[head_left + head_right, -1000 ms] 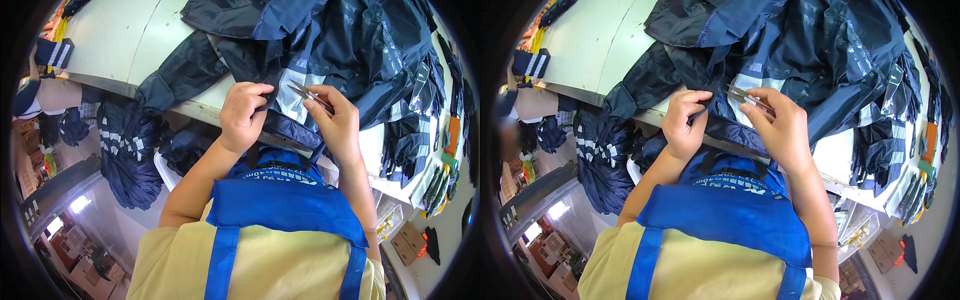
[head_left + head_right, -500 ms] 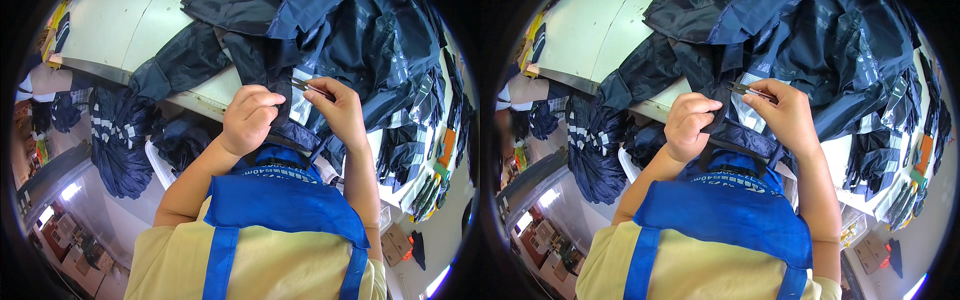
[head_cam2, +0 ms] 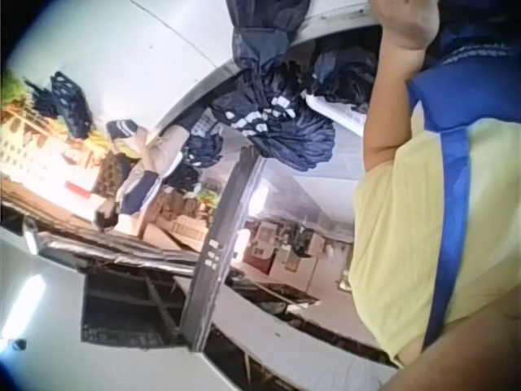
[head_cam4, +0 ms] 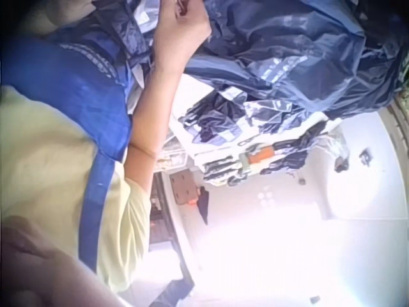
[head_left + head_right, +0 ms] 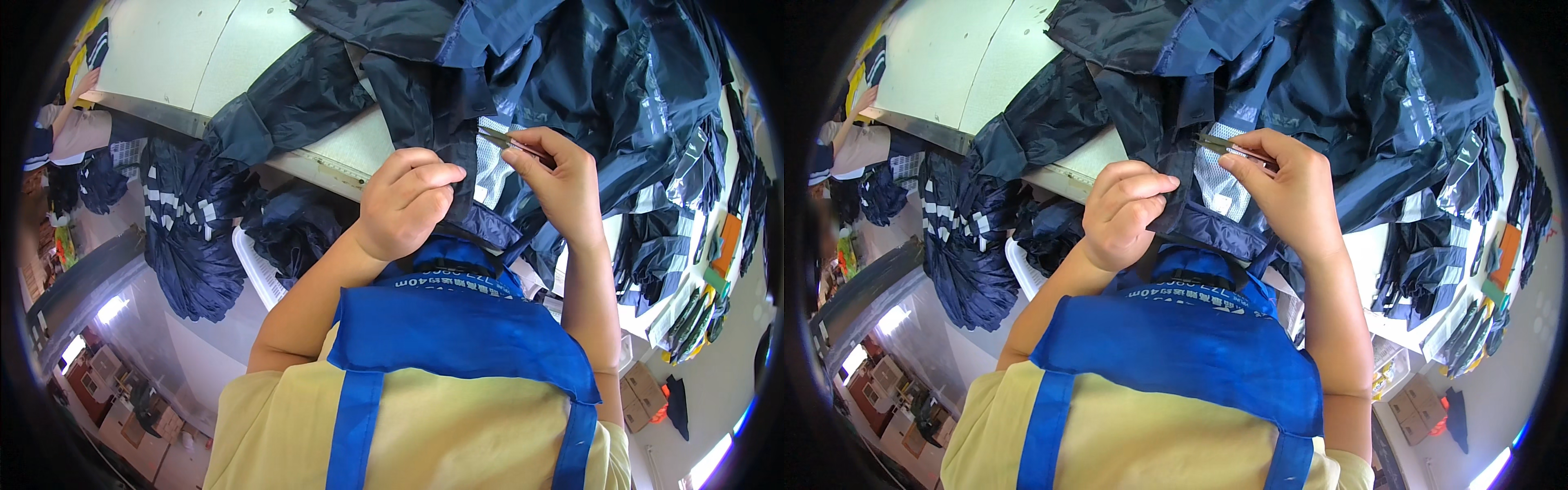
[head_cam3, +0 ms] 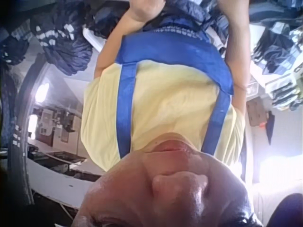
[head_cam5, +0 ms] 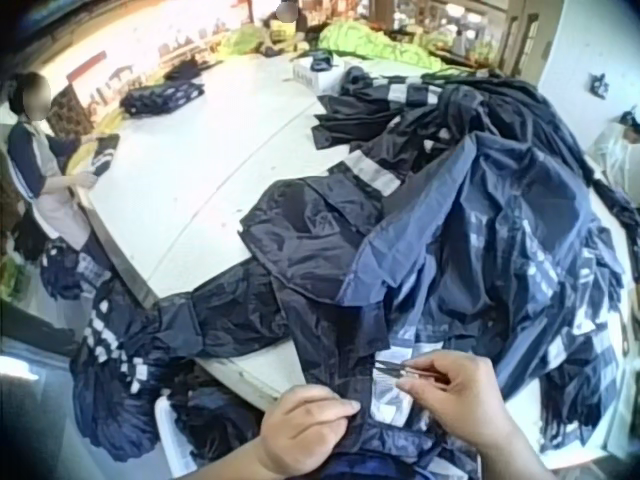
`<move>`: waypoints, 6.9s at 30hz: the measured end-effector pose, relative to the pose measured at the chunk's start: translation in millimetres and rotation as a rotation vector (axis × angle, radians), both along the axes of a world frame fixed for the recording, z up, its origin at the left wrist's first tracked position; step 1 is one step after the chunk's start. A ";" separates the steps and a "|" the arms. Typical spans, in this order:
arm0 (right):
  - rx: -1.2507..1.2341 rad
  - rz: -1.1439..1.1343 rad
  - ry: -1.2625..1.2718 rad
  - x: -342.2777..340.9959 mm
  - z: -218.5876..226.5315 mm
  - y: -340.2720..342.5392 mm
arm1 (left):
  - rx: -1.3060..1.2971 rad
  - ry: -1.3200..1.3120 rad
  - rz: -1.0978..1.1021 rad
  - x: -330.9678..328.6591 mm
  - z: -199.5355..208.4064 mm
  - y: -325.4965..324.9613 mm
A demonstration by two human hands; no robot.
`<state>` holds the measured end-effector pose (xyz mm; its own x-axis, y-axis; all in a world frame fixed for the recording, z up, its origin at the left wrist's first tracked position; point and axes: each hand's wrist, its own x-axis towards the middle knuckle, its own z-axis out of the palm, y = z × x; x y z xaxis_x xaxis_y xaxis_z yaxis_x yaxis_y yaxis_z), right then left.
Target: The person folds a dark blue jacket with reflective stripes on a white table. They smooth the fabric, fold the sleeves, and fold the body into a compact rectangle. The person then places the folded jacket into a clear plastic bag and sets it aside.
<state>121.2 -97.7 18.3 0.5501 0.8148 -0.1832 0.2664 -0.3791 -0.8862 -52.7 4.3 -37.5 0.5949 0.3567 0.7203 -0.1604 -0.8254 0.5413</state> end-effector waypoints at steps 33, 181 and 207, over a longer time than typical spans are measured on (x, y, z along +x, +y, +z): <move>0.237 -0.117 0.263 -31.2 -29.8 -18.4 | -1.585 -0.237 -0.133 1.3 10.1 -13.2; 0.163 -0.170 -0.167 -74.8 5.0 13.3 | -0.576 0.332 0.445 -67.6 69.7 15.6; -0.024 0.444 0.271 56.4 56.4 48.9 | -0.014 0.538 -0.078 40.3 82.4 90.7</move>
<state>177.5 -48.8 74.7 0.0823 0.9526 -0.2928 0.1689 -0.3029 -0.9379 -12.5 95.0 44.9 0.9033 0.3045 0.3021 0.0821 -0.8141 0.5749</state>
